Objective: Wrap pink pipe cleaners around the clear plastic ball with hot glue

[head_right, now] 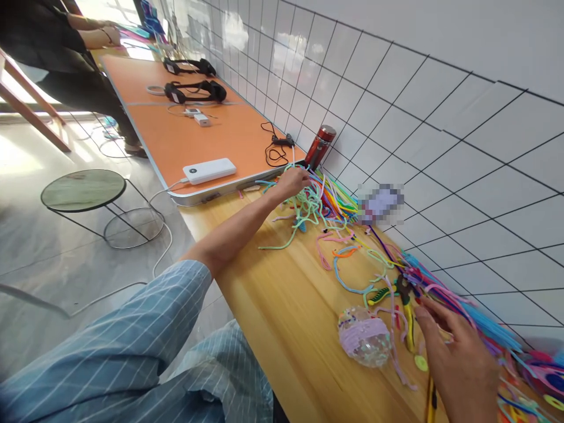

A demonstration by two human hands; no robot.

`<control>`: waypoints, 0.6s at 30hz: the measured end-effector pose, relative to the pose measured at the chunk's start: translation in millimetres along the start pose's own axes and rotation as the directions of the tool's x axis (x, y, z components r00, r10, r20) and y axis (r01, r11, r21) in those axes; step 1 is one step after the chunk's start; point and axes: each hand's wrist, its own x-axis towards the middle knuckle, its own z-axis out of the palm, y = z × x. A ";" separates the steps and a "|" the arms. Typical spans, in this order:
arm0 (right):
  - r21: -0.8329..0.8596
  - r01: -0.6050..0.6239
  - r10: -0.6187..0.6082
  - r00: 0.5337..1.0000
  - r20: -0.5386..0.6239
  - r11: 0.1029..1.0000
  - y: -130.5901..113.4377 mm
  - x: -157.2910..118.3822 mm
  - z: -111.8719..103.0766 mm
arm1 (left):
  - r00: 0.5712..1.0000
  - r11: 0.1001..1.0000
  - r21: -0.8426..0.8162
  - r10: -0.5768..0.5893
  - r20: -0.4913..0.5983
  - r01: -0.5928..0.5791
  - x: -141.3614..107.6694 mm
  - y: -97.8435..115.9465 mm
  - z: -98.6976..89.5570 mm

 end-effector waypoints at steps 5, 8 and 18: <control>0.108 -0.025 0.016 0.996 0.088 0.994 -45.8 30.5 4.7 | 0.984 0.978 -0.158 0.114 -0.138 -0.135 6.6 16.4 -22.9; 0.215 0.030 -0.052 0.994 0.098 0.976 -82.3 56.2 12.0 | 0.976 0.940 -0.276 0.171 -0.132 -0.202 -2.0 30.4 -28.0; 0.847 -0.104 -0.158 0.964 0.216 0.521 -169.5 102.2 48.6 | 0.854 0.536 -0.806 0.515 0.075 -0.252 -51.8 83.4 -43.4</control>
